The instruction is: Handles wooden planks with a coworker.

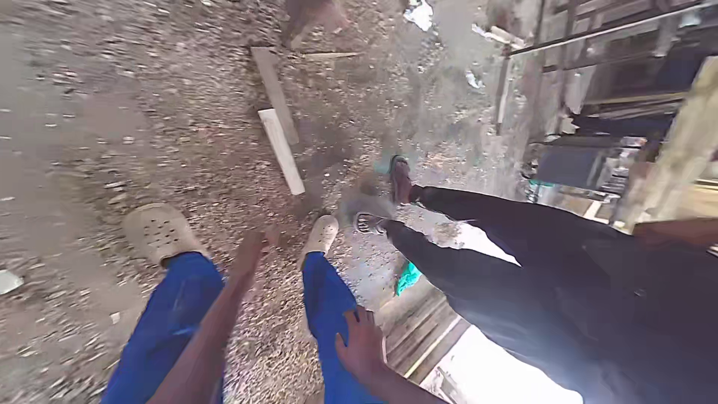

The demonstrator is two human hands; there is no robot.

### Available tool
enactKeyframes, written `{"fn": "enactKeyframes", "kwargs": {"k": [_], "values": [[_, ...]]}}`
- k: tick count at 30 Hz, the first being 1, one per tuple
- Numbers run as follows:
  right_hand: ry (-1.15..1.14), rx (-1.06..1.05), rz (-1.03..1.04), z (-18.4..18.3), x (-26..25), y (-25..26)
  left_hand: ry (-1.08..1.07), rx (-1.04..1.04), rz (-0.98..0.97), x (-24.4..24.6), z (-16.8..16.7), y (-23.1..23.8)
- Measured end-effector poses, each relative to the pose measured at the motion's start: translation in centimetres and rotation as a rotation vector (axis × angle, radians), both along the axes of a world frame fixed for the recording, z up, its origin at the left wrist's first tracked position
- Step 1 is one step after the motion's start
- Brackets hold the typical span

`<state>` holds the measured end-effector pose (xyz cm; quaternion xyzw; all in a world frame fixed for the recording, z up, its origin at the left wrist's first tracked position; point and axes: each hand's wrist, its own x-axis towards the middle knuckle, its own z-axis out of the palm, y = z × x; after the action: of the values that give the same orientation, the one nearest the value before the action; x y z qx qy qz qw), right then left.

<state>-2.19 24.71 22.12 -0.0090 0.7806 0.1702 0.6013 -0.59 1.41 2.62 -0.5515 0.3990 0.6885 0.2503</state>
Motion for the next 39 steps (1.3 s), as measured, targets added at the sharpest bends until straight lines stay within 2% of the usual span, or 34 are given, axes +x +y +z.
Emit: {"fn": "enactKeyframes", "kwargs": {"k": [4, 7, 10, 12, 14, 15, 17, 19, 21, 27, 39], "values": [[-0.063, -0.001, 0.009, -0.1, 0.6, -0.2, -0.039, -0.057, 0.032, 1.9, 0.3, 0.6], [-0.078, -0.008, 0.003, -0.2, 0.6, -0.7, 0.023, -0.121, -0.114, 4.0, 2.8, -0.4], [-0.068, -0.01, 0.024, -0.1, 1.1, -0.2, 0.144, -0.305, -0.42, 9.1, 9.4, -1.9], [-0.071, -0.012, 0.03, -0.3, 1.5, -0.1, 0.112, -0.439, -0.691, 13.3, 14.6, -2.7], [-0.066, -0.018, 0.031, -0.4, 1.7, 0.0, 0.012, -0.412, -0.905, 16.9, 18.8, -2.4], [-0.062, -0.016, 0.035, -0.6, 1.8, 0.1, -0.013, -0.415, -0.936, 18.6, 19.5, -1.7], [-0.051, -0.009, 0.032, -0.7, 2.1, 0.2, -0.027, -0.517, -0.935, 21.4, 18.2, -0.5], [-0.023, -0.003, 0.019, -0.7, 2.0, 0.1, -0.048, -0.578, -0.996, 20.6, 16.6, -0.2], [-0.026, -0.014, 0.018, -0.6, 2.8, -0.4, -0.086, -0.624, -1.09, 19.6, 16.6, 0.1], [-0.007, 0.03, 0.072, -0.8, 3.8, -0.3, -0.176, -0.592, -1.181, 17.8, 15.0, 0.4], [0.0, 0.056, 0.111, -1.1, 5.3, -1.6, -0.237, -0.448, -1.241, 17.4, 15.4, -1.6]]}}
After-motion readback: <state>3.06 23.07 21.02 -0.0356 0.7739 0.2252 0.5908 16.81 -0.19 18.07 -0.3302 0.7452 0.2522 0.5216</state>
